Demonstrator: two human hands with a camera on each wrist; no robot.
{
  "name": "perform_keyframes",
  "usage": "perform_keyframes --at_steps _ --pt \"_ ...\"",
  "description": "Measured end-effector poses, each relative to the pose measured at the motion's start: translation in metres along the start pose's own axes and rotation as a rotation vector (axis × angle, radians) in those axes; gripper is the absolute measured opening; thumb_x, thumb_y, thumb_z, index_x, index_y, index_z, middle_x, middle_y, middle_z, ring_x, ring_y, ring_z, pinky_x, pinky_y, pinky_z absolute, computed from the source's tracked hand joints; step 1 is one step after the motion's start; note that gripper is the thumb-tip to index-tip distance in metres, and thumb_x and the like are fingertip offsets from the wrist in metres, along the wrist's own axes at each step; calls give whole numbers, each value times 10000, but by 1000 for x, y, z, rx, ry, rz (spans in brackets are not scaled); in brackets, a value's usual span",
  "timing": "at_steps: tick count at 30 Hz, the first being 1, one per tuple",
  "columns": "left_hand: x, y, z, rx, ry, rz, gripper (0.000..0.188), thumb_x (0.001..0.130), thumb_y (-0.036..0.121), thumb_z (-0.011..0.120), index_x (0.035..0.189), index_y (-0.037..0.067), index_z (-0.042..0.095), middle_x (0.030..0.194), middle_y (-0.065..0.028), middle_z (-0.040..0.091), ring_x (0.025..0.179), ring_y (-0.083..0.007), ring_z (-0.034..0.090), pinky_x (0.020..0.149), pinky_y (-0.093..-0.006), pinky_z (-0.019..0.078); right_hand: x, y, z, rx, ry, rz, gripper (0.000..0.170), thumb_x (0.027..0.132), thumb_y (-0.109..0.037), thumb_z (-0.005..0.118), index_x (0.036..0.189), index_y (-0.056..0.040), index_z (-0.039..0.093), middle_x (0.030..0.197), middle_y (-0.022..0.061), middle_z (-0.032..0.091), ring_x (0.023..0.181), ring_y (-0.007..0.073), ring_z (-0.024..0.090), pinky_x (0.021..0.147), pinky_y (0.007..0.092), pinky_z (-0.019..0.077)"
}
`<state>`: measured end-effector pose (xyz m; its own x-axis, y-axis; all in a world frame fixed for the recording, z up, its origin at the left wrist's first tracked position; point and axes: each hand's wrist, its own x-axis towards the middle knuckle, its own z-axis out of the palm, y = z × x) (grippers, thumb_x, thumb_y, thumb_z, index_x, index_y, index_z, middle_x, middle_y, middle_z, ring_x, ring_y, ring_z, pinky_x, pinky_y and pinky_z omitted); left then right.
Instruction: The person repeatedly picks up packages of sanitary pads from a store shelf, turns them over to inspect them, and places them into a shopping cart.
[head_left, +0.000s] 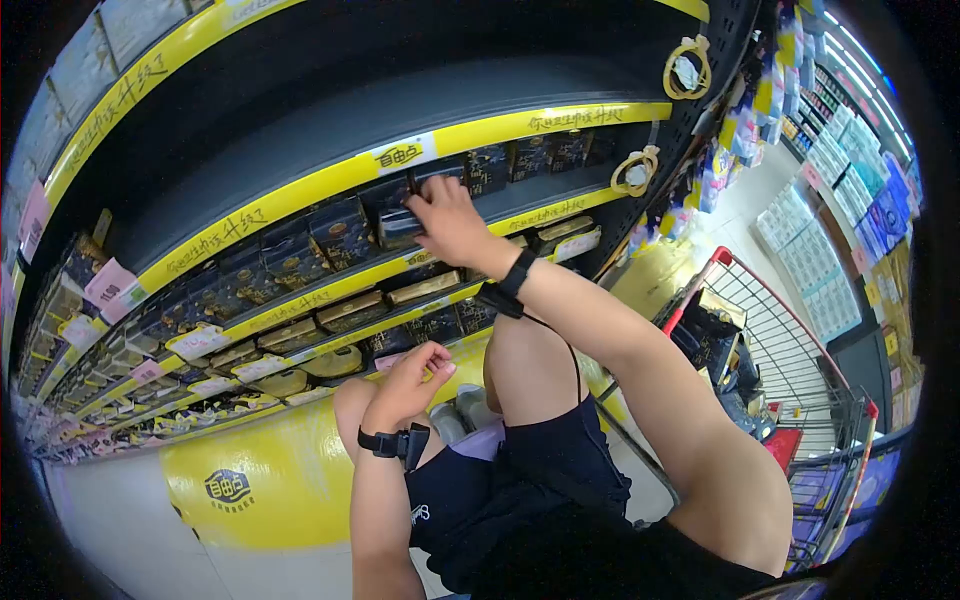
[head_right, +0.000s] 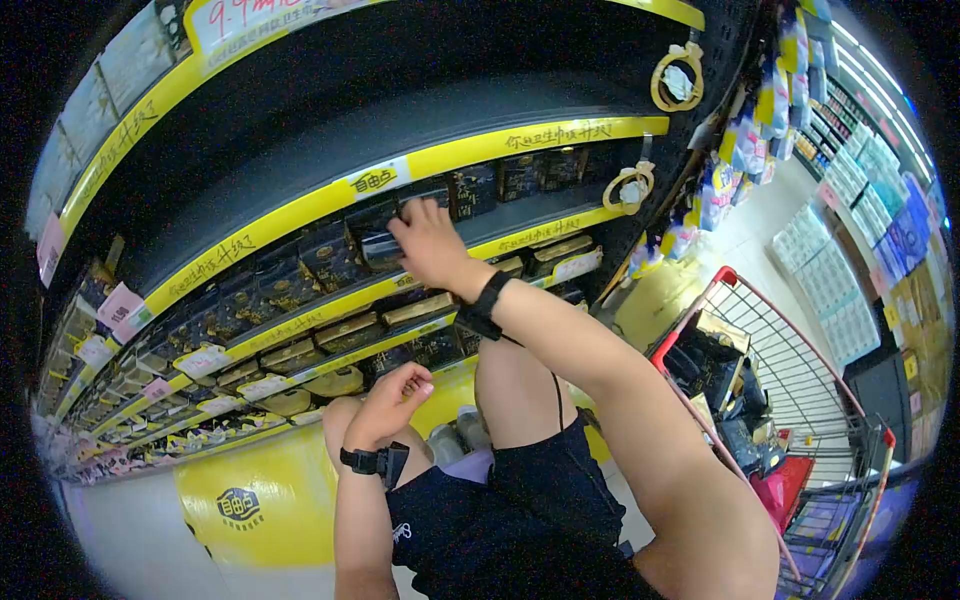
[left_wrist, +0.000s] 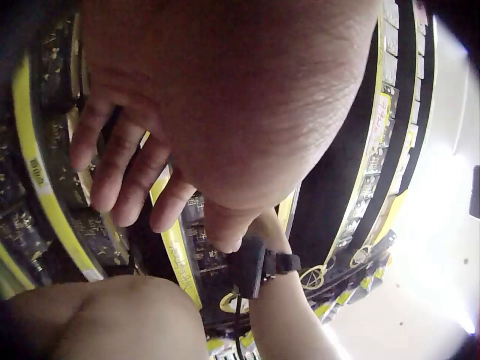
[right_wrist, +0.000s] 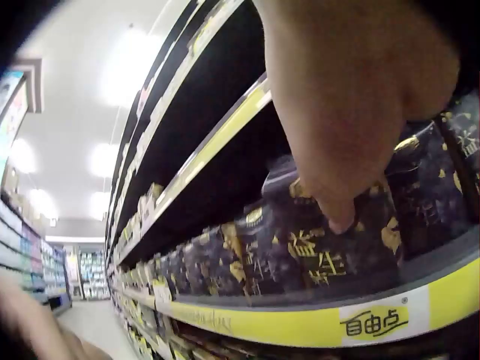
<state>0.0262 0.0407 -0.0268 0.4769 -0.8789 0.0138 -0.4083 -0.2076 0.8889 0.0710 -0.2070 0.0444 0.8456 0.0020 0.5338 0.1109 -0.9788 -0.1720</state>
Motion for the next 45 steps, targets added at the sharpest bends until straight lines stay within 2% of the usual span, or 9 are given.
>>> perform_keyframes --at_steps 5,9,12,21,29,30,33,37,45 --pt "-7 -10 -4 8 77 74 236 950 209 653 1084 21 606 934 -76 650 866 -180 624 777 -320 506 -15 27 -9 474 1 -160 519 727 -124 820 1174 -42 570 1121 183 577 1070 349 567 926 436 476" --pt "-4 -19 -3 -60 460 -16 391 916 188 714 1216 14 533 1043 -93 645 901 -163 641 781 -313 534 -37 -10 -26 815 -62 111 523 820 -95 791 1241 -34 486 1106 88 586 1030 137 558 838 306 499" --pt "0 -42 -9 -124 489 -67 463 924 157 703 1300 10 477 1107 -89 629 924 -136 641 725 -289 550 -54 -45 -18 1330 -171 234 469 900 -48 709 1284 -32 440 1159 48 542 1034 129 547 867 286 484" --pt "12 -44 -7 -391 659 90 531 880 -99 609 1307 56 335 1247 -150 521 1108 -260 617 838 -413 635 -85 -53 48 1658 -192 413 608 1026 -238 561 1545 -98 277 1481 89 391 1307 192 435 1037 331 421" --pt "18 -31 -9 -145 647 37 660 797 -52 725 1280 80 295 1243 -139 449 1242 -268 512 908 -375 567 -89 -49 61 1791 -85 493 698 940 -121 655 1533 -118 286 1329 69 479 1198 177 488 1026 336 421" --pt "18 -29 -9 -15 625 46 805 766 165 829 1354 64 290 1240 -162 488 1142 -280 543 931 -366 473 -85 -47 59 1747 -20 482 727 928 -101 655 1539 -119 260 1330 96 490 1193 186 503 1015 336 434" --pt "22 -27 -2 -156 478 33 833 774 211 835 1375 56 279 1248 -158 481 1139 -261 544 882 -350 487 -84 -37 43 1721 121 531 742 928 -100 641 1537 -112 218 1292 141 523 1142 197 547 975 345 467" --pt "29 -12 -3 -339 376 -48 795 795 97 795 1394 54 274 1184 -130 531 1003 -195 585 791 -306 504 -92 -14 58 1721 86 609 558 976 -208 603 1461 -47 379 1286 106 546 1113 168 557 937 324 479" --pt "41 -7 3 -399 521 5 658 821 -65 714 1357 46 349 1034 -78 523 861 -131 557 727 -232 498 -100 -13 49 1995 -56 721 614 995 -254 620 1505 -89 320 1331 65 538 1167 156 571 945 323 510"
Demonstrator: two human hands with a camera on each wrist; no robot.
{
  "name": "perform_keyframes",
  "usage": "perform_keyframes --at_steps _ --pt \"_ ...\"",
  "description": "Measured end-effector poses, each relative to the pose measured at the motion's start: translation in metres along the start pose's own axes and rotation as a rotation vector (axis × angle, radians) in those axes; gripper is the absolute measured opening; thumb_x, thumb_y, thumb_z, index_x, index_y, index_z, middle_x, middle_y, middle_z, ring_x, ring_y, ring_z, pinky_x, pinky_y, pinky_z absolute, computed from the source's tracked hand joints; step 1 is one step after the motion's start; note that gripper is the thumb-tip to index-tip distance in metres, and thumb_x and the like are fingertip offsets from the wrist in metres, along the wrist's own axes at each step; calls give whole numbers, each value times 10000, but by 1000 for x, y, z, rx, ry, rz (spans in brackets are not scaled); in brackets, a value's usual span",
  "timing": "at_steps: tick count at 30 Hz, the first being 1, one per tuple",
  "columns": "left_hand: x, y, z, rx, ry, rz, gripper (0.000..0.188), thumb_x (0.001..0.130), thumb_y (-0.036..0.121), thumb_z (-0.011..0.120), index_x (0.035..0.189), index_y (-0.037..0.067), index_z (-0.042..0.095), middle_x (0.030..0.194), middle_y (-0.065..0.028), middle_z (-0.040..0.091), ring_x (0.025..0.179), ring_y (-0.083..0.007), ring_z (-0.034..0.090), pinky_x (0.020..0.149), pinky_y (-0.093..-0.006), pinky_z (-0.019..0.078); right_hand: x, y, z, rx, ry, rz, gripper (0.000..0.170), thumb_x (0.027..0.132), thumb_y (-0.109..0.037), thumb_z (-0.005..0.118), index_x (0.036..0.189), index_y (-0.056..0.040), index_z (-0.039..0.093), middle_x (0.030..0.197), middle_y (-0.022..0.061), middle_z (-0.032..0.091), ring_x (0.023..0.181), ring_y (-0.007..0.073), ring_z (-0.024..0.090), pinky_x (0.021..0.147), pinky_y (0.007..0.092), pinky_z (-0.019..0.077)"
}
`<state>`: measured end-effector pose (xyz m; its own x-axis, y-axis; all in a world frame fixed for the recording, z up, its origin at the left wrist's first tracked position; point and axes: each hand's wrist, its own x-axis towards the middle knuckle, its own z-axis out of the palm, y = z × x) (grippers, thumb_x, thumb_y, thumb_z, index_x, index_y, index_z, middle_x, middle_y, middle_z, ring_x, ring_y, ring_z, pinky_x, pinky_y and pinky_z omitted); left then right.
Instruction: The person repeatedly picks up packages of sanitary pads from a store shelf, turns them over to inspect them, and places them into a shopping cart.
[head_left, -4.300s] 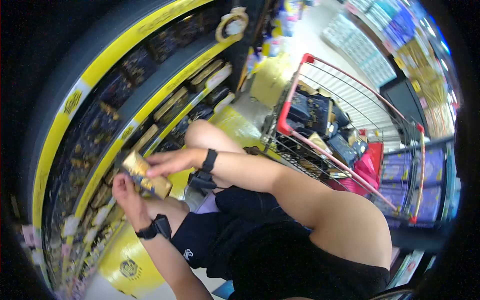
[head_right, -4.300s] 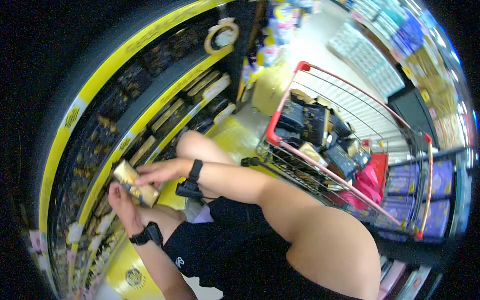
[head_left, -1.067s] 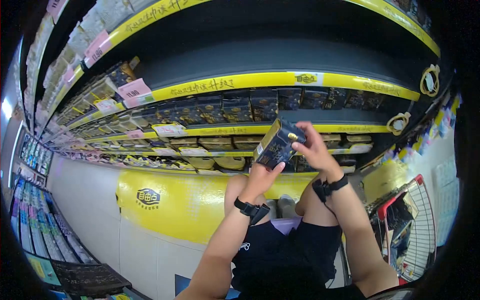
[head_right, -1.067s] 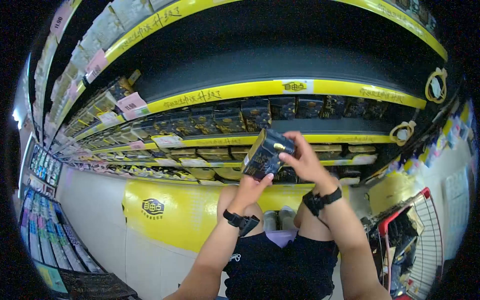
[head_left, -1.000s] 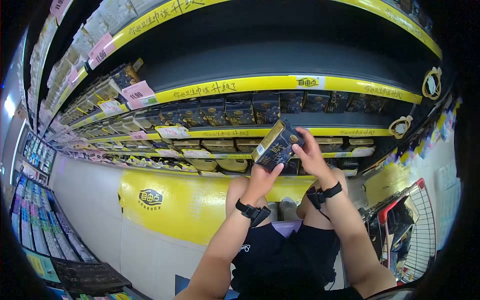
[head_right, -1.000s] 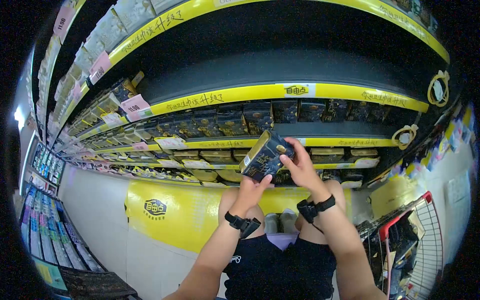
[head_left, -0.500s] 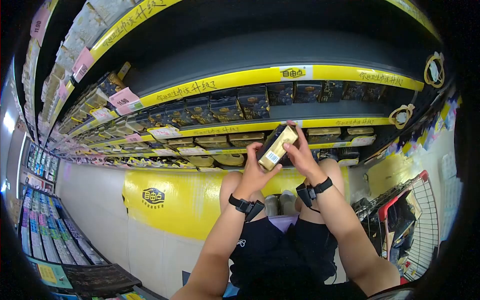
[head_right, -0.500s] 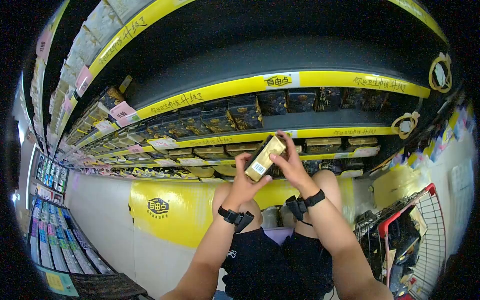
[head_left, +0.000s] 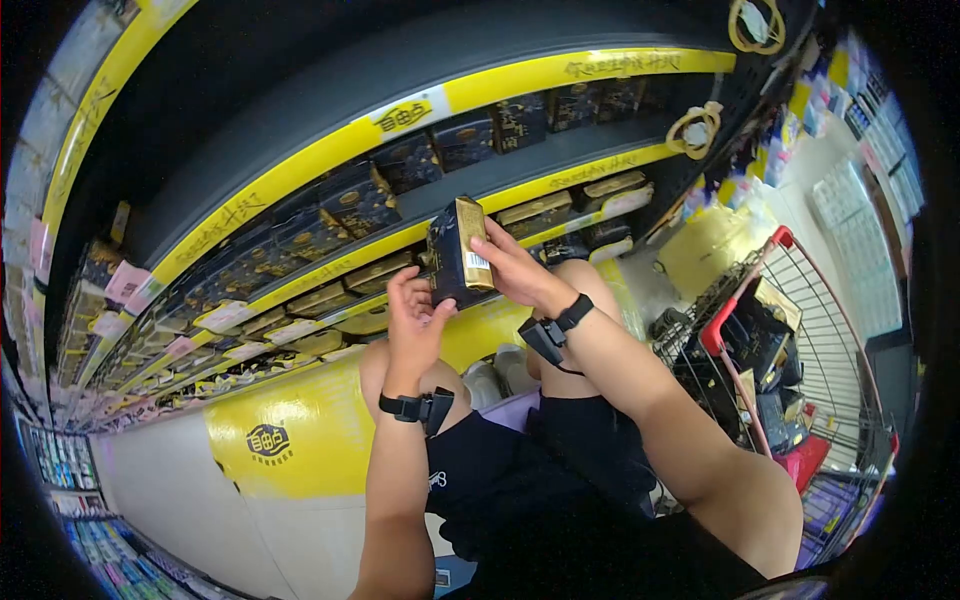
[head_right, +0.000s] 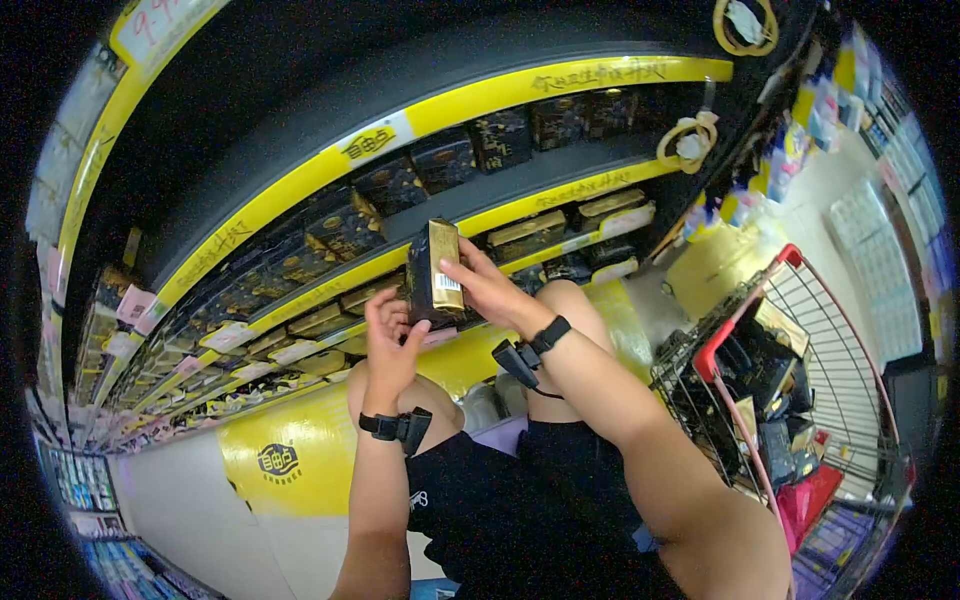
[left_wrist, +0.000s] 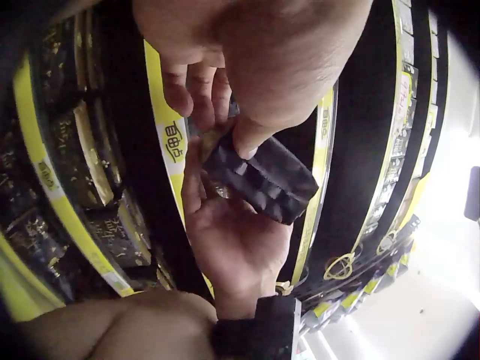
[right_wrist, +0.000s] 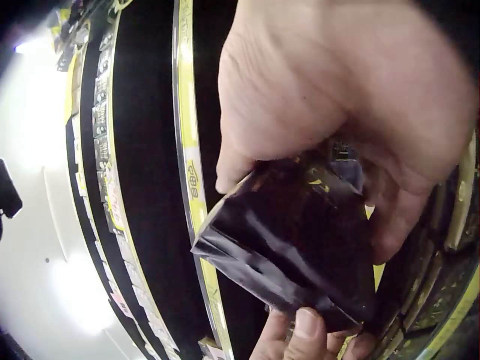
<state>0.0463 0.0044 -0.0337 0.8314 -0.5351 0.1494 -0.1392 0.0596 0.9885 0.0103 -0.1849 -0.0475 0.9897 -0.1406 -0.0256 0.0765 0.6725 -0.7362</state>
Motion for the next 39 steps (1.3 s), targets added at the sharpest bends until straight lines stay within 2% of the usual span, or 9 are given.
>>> perform_keyframes --at_steps 6,12,15,18,21,24,29,35,39 --pt "-1 -9 -4 114 -64 16 651 833 4 739 1365 46 367 1068 -77 529 896 -131 533 752 -239 479 -6 -8 -11 38 -51 97 557 982 -202 611 1463 -87 357 1293 79 576 1116 156 617 908 333 551" --pt "-7 -22 -6 206 -159 60 855 772 166 845 1438 31 326 1286 -136 551 1157 -255 566 950 -350 467 -2 1 -21 217 -180 331 464 1015 -338 516 1356 -23 507 1213 109 666 1042 163 667 905 340 555" --pt "-9 -27 -18 485 -364 119 996 717 185 893 1482 52 269 1343 -135 521 1206 -248 550 1016 -353 444 -9 5 -5 -104 -203 392 521 1041 -439 444 1319 -12 549 1201 91 675 1011 131 656 917 301 522" --pt "-12 -22 -17 370 -331 64 1252 617 180 954 1534 82 106 1431 -157 416 1264 -253 498 1058 -368 423 -8 18 -5 -298 -302 358 518 1063 -444 385 1392 -57 484 1225 56 635 1051 110 604 897 298 503" --pt "-8 -12 -7 325 -178 297 1348 586 161 970 1536 104 15 1466 -173 332 1286 -282 467 1070 -393 417 -9 21 -4 -463 -295 223 533 1073 -459 346 1482 -118 359 1194 32 590 985 127 592 854 311 506" --pt "-5 -15 -4 333 -134 247 1207 637 78 906 1530 62 95 1381 -191 429 1223 -300 523 1049 -391 434 -8 16 -3 -366 -232 164 547 1074 -462 343 1494 -112 333 1238 49 568 1022 125 576 865 306 501" --pt "-6 -4 -4 532 -66 213 1186 615 102 901 1524 40 142 1394 -194 399 1245 -330 501 1069 -392 416 -9 17 -7 -558 -350 38 686 1001 -408 580 1470 22 322 1363 108 513 1146 154 538 992 326 466" --pt "-4 1 -6 403 25 164 1150 607 90 910 1514 61 205 1274 -142 475 1093 -262 547 957 -369 470 -14 4 6 -301 -113 157 596 1024 -327 557 1508 -78 314 1202 73 590 1092 122 549 883 274 494" --pt "-3 0 -8 365 76 149 968 632 56 906 1434 59 365 1166 -94 544 957 -174 551 809 -296 489 -7 2 -3 -464 33 -48 571 1035 -225 517 1540 -137 265 1227 61 570 1077 102 554 876 282 497"
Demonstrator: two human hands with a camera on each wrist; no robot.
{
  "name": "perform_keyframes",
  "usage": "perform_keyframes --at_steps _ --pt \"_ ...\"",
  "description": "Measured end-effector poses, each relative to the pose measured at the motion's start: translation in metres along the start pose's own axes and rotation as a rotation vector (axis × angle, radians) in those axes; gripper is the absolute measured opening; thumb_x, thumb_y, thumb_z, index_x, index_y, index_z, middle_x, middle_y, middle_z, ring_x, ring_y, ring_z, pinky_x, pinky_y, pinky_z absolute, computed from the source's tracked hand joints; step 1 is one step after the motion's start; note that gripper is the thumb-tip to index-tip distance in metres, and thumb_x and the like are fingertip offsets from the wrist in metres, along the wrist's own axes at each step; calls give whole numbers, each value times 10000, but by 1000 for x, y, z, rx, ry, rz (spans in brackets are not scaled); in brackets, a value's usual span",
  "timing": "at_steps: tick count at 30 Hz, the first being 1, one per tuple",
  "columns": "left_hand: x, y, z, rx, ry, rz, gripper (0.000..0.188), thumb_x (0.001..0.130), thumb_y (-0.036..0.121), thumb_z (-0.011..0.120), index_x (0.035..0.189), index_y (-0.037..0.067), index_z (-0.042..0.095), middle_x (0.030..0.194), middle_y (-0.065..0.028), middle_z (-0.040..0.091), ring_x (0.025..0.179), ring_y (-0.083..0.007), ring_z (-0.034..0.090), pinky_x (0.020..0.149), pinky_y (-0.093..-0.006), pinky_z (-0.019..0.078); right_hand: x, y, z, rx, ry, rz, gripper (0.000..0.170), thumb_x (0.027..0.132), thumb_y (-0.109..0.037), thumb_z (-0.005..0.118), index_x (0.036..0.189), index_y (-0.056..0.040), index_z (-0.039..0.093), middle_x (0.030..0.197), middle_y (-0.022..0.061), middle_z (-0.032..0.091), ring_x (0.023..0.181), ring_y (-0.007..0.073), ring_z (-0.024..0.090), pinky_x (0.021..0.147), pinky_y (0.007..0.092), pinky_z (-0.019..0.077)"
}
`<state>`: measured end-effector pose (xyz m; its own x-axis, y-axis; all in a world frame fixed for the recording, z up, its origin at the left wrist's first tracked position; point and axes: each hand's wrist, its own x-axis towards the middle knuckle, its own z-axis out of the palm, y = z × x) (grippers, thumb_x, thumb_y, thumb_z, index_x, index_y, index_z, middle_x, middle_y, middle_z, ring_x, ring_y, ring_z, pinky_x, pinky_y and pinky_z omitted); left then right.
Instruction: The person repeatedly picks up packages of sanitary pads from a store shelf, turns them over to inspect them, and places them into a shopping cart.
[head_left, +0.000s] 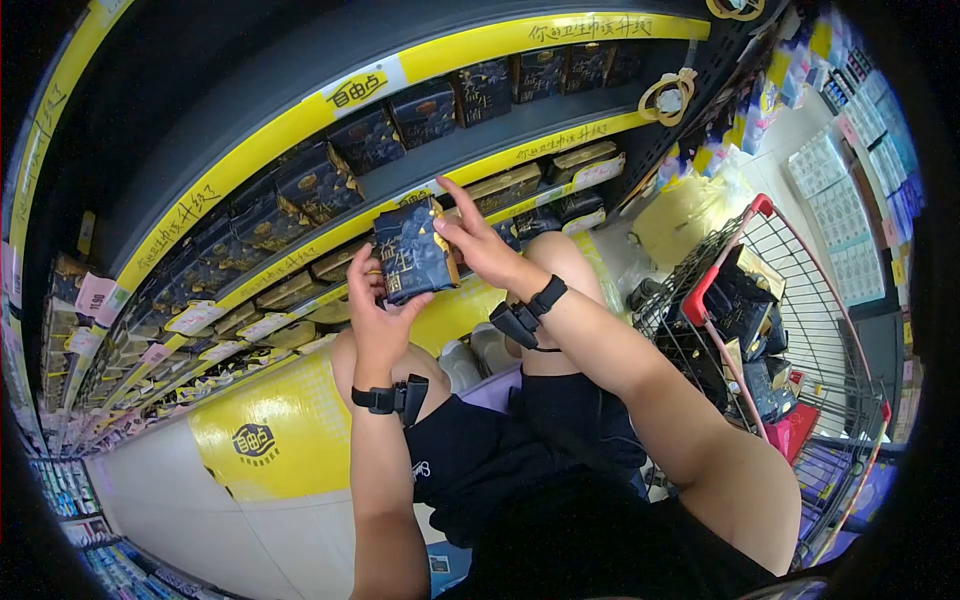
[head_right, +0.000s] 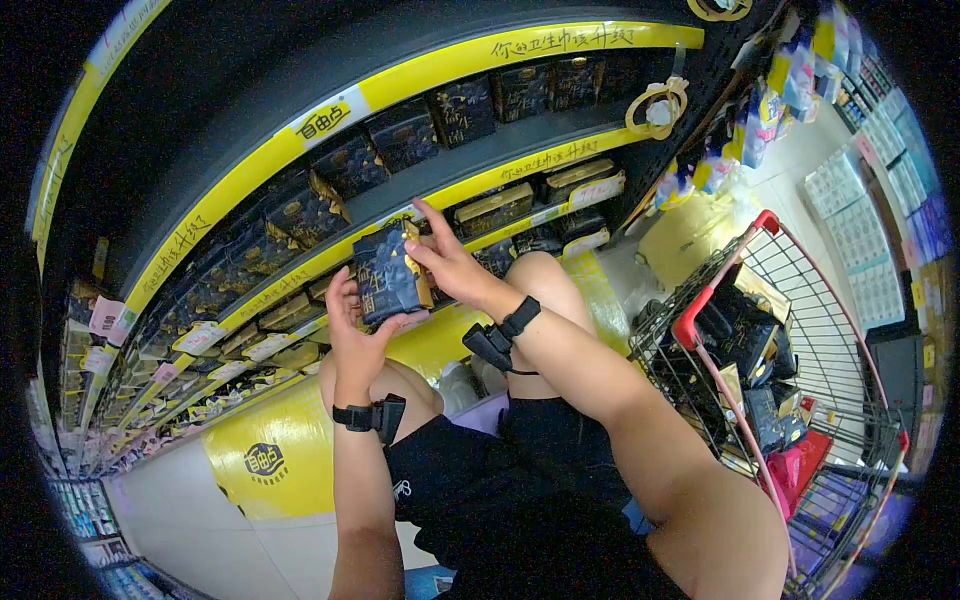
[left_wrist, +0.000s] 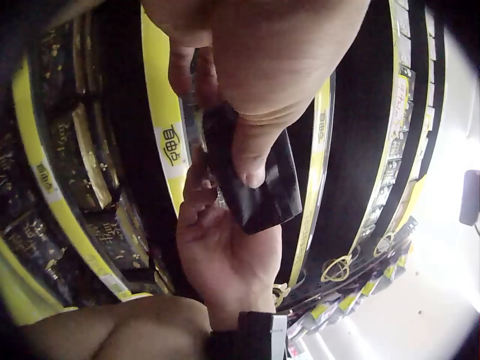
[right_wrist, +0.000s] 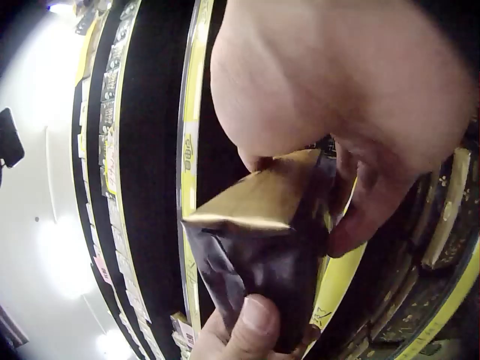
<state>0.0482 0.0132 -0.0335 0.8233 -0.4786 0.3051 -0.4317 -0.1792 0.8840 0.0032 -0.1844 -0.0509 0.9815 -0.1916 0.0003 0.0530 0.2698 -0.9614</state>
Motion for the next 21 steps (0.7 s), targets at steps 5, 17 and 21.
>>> perform_keyframes --at_steps 5,17,21 --pt "0 -7 -3 -129 -25 -34 786 724 63 855 1384 59 429 1209 -99 554 971 -166 547 853 -284 469 8 8 -2 71 -27 -176 577 1015 -161 550 1518 -156 268 1191 67 553 1033 113 556 799 258 494" --pt "-3 11 -9 -393 -148 25 1196 679 288 925 1551 59 139 1491 -145 360 1318 -250 455 1096 -377 410 -1 7 2 27 -347 38 557 1046 -317 503 1519 -119 284 1041 25 587 857 80 575 709 251 505" --pt "-3 13 -7 -381 -202 31 1252 667 121 907 1582 76 54 1554 -146 312 1376 -251 416 1101 -396 413 1 21 4 -63 -398 167 546 1057 -456 424 1458 -90 374 984 12 600 797 63 573 680 238 505"
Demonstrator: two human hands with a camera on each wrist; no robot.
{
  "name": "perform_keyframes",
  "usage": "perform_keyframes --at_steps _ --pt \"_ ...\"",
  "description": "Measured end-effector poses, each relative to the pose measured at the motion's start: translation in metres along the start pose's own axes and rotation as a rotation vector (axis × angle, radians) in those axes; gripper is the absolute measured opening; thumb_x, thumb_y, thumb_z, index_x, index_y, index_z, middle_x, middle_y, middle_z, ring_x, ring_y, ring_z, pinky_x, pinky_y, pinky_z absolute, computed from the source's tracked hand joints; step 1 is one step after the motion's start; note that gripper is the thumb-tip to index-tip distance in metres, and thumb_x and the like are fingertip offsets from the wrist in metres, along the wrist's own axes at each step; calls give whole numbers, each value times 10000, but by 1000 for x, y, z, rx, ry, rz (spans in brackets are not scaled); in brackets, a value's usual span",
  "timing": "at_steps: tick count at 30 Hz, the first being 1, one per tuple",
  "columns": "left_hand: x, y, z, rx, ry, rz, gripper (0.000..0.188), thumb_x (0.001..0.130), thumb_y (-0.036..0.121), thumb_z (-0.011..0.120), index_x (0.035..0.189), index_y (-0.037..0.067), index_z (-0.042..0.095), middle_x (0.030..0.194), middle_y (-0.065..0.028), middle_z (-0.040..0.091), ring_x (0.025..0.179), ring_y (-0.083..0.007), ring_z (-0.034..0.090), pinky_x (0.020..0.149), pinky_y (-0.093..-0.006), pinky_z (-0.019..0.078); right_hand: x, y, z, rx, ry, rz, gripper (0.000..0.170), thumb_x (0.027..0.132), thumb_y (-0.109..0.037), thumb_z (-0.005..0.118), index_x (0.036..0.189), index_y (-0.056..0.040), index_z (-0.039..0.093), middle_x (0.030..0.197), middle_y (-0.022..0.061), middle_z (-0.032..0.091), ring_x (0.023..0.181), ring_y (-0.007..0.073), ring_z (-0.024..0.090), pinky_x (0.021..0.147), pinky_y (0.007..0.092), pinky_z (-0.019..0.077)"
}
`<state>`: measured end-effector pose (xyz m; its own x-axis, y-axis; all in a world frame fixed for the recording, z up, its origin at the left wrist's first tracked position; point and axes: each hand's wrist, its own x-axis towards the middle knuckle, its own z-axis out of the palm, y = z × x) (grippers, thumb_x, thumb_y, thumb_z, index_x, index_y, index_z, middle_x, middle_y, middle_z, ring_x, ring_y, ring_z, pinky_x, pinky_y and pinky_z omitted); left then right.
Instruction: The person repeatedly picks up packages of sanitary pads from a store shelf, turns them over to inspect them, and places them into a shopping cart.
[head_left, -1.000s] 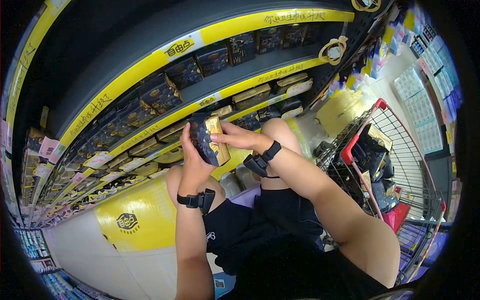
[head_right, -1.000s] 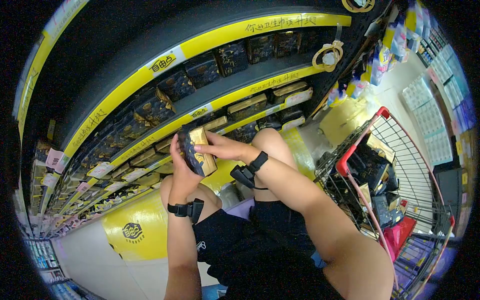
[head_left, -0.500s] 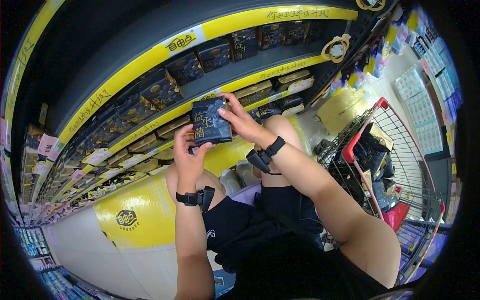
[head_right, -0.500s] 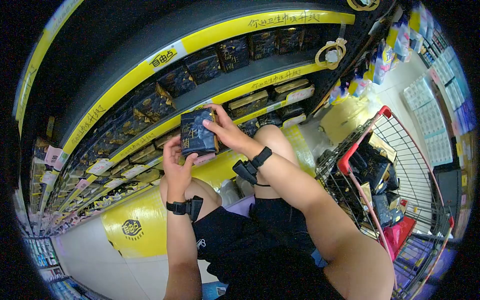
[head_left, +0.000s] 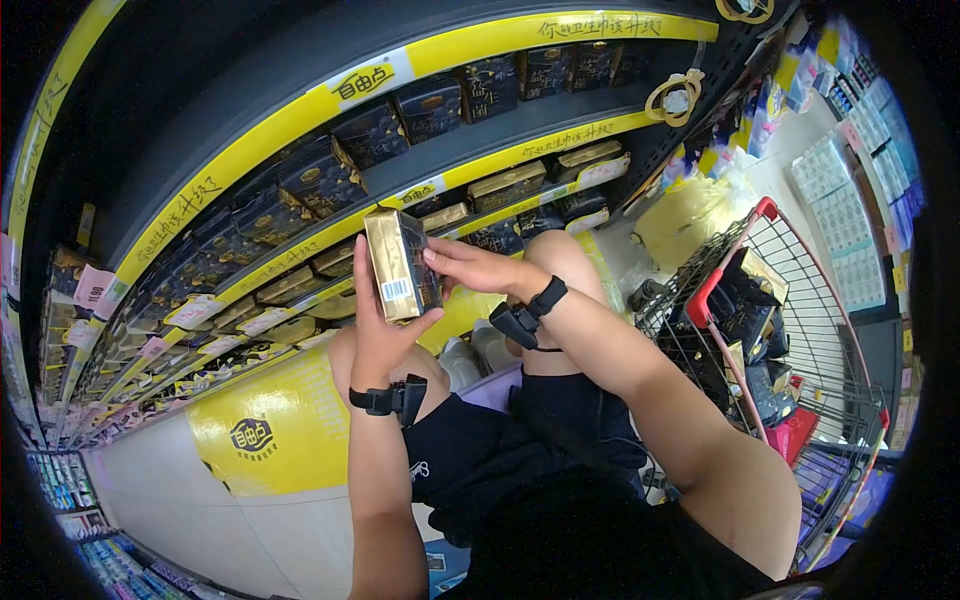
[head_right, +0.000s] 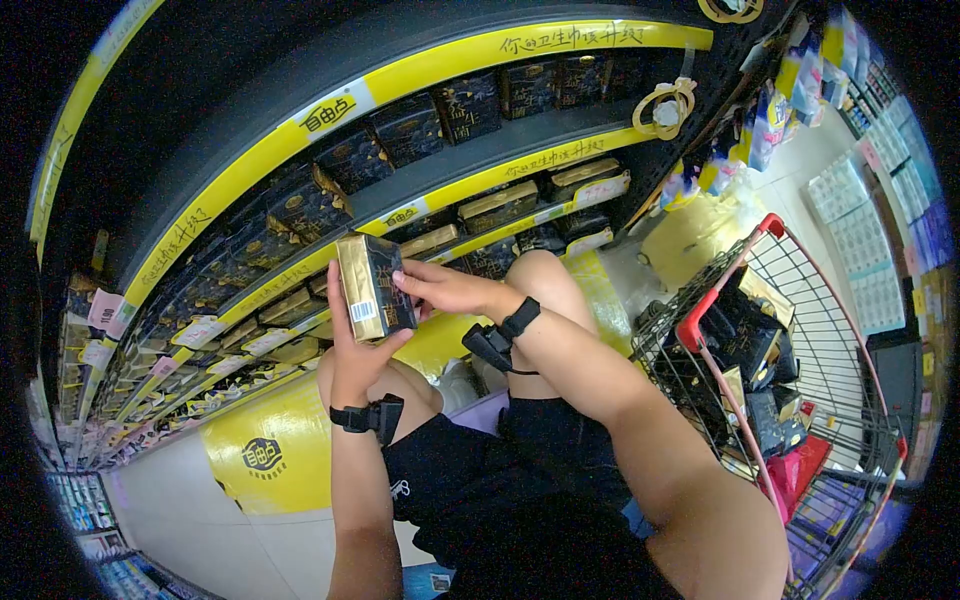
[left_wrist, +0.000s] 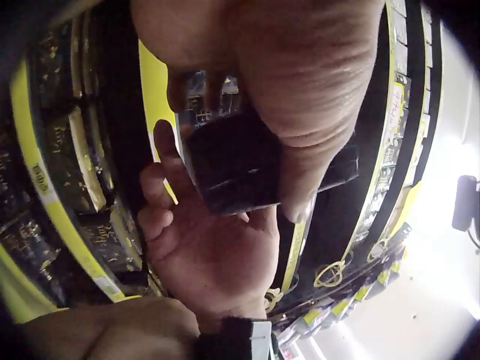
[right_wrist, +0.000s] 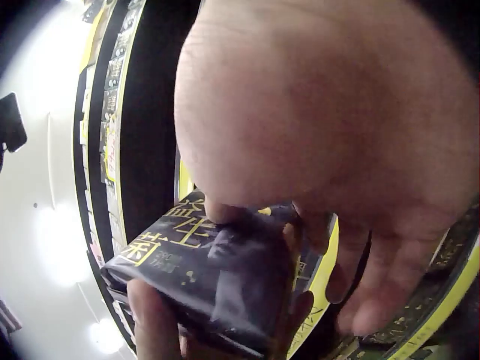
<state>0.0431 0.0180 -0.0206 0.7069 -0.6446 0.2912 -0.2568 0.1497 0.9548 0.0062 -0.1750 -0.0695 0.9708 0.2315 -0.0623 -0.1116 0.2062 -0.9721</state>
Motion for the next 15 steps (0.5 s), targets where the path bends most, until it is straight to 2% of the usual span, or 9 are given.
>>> perform_keyframes --at_steps 1,4,6,7,10,12,14,15 --pt "0 0 1 5 -7 -5 1255 675 95 897 1586 77 35 1562 -150 306 1387 -251 406 1102 -399 413 -2 1 1 -33 -32 -26 649 1043 -536 388 1507 -89 309 1106 50 600 883 92 587 717 260 517" --pt "1 0 2 102 0 -13 1236 676 114 896 1584 61 58 1556 -175 318 1404 -284 388 1127 -407 380 -4 0 4 16 -22 -30 763 1028 -585 366 1573 -107 130 1308 106 533 1007 144 584 753 282 525" --pt "2 -14 -6 386 -91 69 1235 685 61 873 1591 70 34 1568 -162 305 1380 -262 416 1104 -390 404 -5 -1 4 -9 35 -41 827 1013 -622 348 1579 -127 4 1418 133 434 1091 196 563 755 305 532" --pt "2 -19 -5 351 -105 43 1212 695 51 861 1590 64 44 1555 -173 335 1378 -265 423 1103 -394 404 -5 -1 3 -21 64 -47 863 1006 -641 339 1582 -137 -59 1473 147 385 1133 221 553 756 317 536" --pt "3 -16 -4 475 -122 69 1078 717 -6 810 1581 57 169 1553 -158 366 1396 -251 405 1123 -375 374 -5 -3 6 -3 175 -111 885 992 -674 311 1573 -157 -111 1524 164 302 1203 270 519 753 347 546" --pt "1 -10 0 175 -132 -135 1042 715 -20 795 1578 82 219 1564 -148 357 1396 -251 406 1123 -367 368 -5 -2 5 -8 170 -88 867 987 -682 317 1578 -167 -54 1523 166 288 1263 299 480 756 368 556" --pt "1 -15 -3 224 -155 -69 1051 703 -55 801 1571 92 226 1542 -151 324 1347 -253 462 1023 -370 513 -2 4 -4 -6 144 -65 851 987 -680 326 1578 -170 -13 1511 161 305 1262 303 483 761 367 559" --pt "2 -15 -3 235 -141 -61 1082 688 -37 821 1572 83 208 1533 -158 338 1338 -256 474 1011 -373 521 -3 3 -4 48 157 -67 777 1008 -638 337 1569 -157 99 1474 145 356 1215 279 523 761 357 560"
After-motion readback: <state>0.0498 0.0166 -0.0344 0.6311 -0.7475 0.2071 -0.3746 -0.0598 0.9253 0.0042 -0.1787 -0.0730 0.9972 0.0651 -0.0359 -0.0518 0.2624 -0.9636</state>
